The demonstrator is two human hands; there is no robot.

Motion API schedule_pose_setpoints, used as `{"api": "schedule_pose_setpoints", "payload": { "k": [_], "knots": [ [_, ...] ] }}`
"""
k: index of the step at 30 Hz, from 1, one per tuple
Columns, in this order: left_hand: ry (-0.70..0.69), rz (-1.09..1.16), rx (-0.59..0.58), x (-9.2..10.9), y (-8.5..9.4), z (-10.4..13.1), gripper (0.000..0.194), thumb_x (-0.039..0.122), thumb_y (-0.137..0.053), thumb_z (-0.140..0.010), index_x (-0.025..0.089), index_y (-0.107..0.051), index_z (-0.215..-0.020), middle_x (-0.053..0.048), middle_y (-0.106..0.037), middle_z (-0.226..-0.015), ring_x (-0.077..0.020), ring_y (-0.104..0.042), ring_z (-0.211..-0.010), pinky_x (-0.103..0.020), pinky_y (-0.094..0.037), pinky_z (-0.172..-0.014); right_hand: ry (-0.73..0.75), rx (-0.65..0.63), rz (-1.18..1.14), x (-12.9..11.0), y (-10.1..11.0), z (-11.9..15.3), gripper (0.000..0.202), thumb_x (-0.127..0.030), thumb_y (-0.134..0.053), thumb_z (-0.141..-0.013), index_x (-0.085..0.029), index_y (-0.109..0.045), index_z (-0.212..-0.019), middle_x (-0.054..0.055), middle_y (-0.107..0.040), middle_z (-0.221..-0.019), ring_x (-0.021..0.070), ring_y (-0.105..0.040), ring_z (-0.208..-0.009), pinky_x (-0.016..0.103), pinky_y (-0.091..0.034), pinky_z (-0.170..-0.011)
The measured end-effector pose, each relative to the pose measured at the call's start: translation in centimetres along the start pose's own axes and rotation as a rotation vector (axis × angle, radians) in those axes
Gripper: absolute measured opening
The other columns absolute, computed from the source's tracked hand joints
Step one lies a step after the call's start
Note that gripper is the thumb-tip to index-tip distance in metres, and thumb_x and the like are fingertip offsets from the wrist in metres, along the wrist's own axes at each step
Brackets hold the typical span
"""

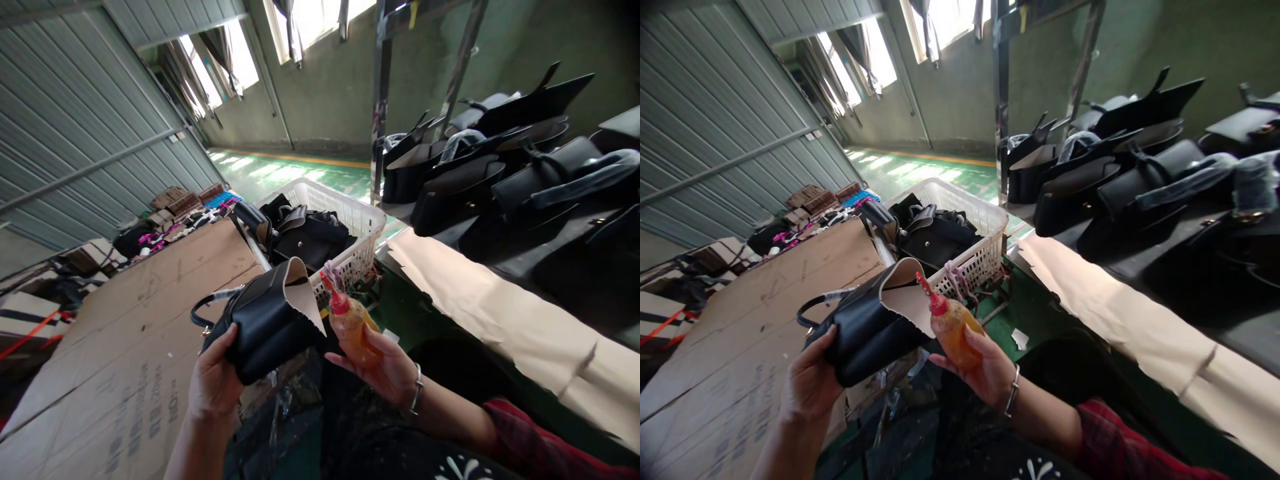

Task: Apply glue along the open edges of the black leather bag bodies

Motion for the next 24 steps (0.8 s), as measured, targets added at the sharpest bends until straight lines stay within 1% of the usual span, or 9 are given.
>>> {"api": "schedule_pose_setpoints", "payload": {
  "k": [3, 5, 6, 9, 13, 15, 18, 21, 24],
  "knots": [
    [-0.142, 0.076, 0.039, 1.8, 1.8, -0.6, 0.030, 0.033, -0.083, -0.053, 0.022, -0.075, -0.081, -0.006, -0.078, -0.087, -0.0389, -0.065, -0.119, -0.055, -0.052, -0.104, 0.058, 0.107, 0.036, -2.1, 2.1, 0.2, 0.041, -0.049, -0.083, -0.077, -0.032, -0.069, -0.112, 0.002, -0.075, -0.116, 0.0228, -0.070, -0.109, 0.049, -0.057, -0.100],
    [-0.253, 0.035, -0.023, 2.2, 2.8, -1.0, 0.044, 0.044, -0.089, -0.048, 0.025, -0.076, -0.086, -0.005, -0.078, -0.092, -0.0416, -0.054, -0.132, -0.059, -0.048, -0.107, 0.094, 0.211, 0.054, -3.5, 3.7, 0.7, 0.047, -0.044, -0.087, -0.073, -0.030, -0.068, -0.114, 0.004, -0.074, -0.118, 0.0239, -0.071, -0.107, 0.045, -0.060, -0.094],
    [-0.279, 0.011, -0.058, 1.8, 3.3, -1.2, 0.050, 0.048, -0.092, -0.046, 0.027, -0.077, -0.088, -0.005, -0.078, -0.092, -0.0422, -0.050, -0.137, -0.061, -0.045, -0.109, 0.115, 0.257, 0.072, -4.2, 4.5, 0.9, 0.050, -0.042, -0.089, -0.070, -0.029, -0.067, -0.113, 0.005, -0.073, -0.119, 0.0242, -0.071, -0.105, 0.043, -0.061, -0.091],
    [-0.243, -0.024, -0.116, -1.3, 5.5, -2.1, 0.058, 0.055, -0.093, -0.046, 0.031, -0.077, -0.096, -0.006, -0.078, -0.102, -0.0415, -0.043, -0.143, -0.063, -0.036, -0.115, 0.196, 0.349, 0.208, -6.4, 6.3, 1.8, 0.051, -0.038, -0.093, -0.064, -0.025, -0.065, -0.105, 0.007, -0.074, -0.111, 0.0241, -0.073, -0.093, 0.037, -0.063, -0.077],
    [-0.049, -0.059, -0.049, -6.7, 9.4, -2.9, 0.065, 0.060, -0.090, -0.049, 0.031, -0.077, -0.106, -0.009, -0.075, -0.118, -0.0415, -0.039, -0.145, -0.060, -0.032, -0.117, 0.266, 0.429, 0.567, -8.8, 7.7, 2.7, 0.051, -0.041, -0.094, -0.061, -0.023, -0.061, -0.095, 0.003, -0.071, -0.087, 0.0202, -0.069, -0.071, 0.029, -0.059, -0.058],
    [0.024, -0.053, -0.013, -8.2, 10.9, -2.9, 0.070, 0.063, -0.088, -0.046, 0.031, -0.076, -0.108, -0.010, -0.075, -0.119, -0.0448, -0.040, -0.144, -0.063, -0.036, -0.114, 0.298, 0.412, 0.771, -9.8, 7.5, 2.6, 0.050, -0.043, -0.092, -0.062, -0.023, -0.060, -0.095, 0.001, -0.068, -0.081, 0.0187, -0.066, -0.068, 0.027, -0.057, -0.055],
    [0.011, -0.063, 0.042, -8.4, 12.0, -2.2, 0.074, 0.062, -0.089, -0.039, 0.033, -0.077, -0.106, -0.010, -0.076, -0.115, -0.0474, -0.037, -0.145, -0.067, -0.037, -0.111, 0.379, 0.311, 1.010, -10.8, 6.1, 1.9, 0.044, -0.042, -0.088, -0.068, -0.023, -0.060, -0.096, 0.001, -0.068, -0.082, 0.0184, -0.065, -0.069, 0.027, -0.057, -0.058],
    [-0.041, -0.105, 0.076, -7.7, 12.0, -1.4, 0.063, 0.056, -0.091, -0.036, 0.033, -0.078, -0.094, -0.008, -0.077, -0.114, -0.0451, -0.026, -0.150, -0.065, -0.038, -0.112, 0.437, 0.200, 1.161, -11.3, 4.7, 0.9, 0.038, -0.038, -0.085, -0.072, -0.023, -0.062, -0.098, 0.000, -0.066, -0.081, 0.0162, -0.062, -0.067, 0.025, -0.054, -0.057],
    [0.002, -0.114, 0.092, -8.0, 11.9, -1.1, 0.055, 0.051, -0.092, -0.034, 0.033, -0.078, -0.083, -0.006, -0.077, -0.111, -0.0480, -0.025, -0.150, -0.066, -0.045, -0.107, 0.456, 0.132, 1.275, -11.3, 4.0, -0.3, 0.036, -0.038, -0.084, -0.073, -0.023, -0.062, -0.097, 0.000, -0.063, -0.080, 0.0139, -0.058, -0.061, 0.024, -0.051, -0.053]
  ]
}}
Point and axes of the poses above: each hand's wrist, its own z-axis away from the middle knuckle, its own y-axis out of the back of the hand, x = y × z, the point moved 8 cm from there along -z, towards the middle knuckle
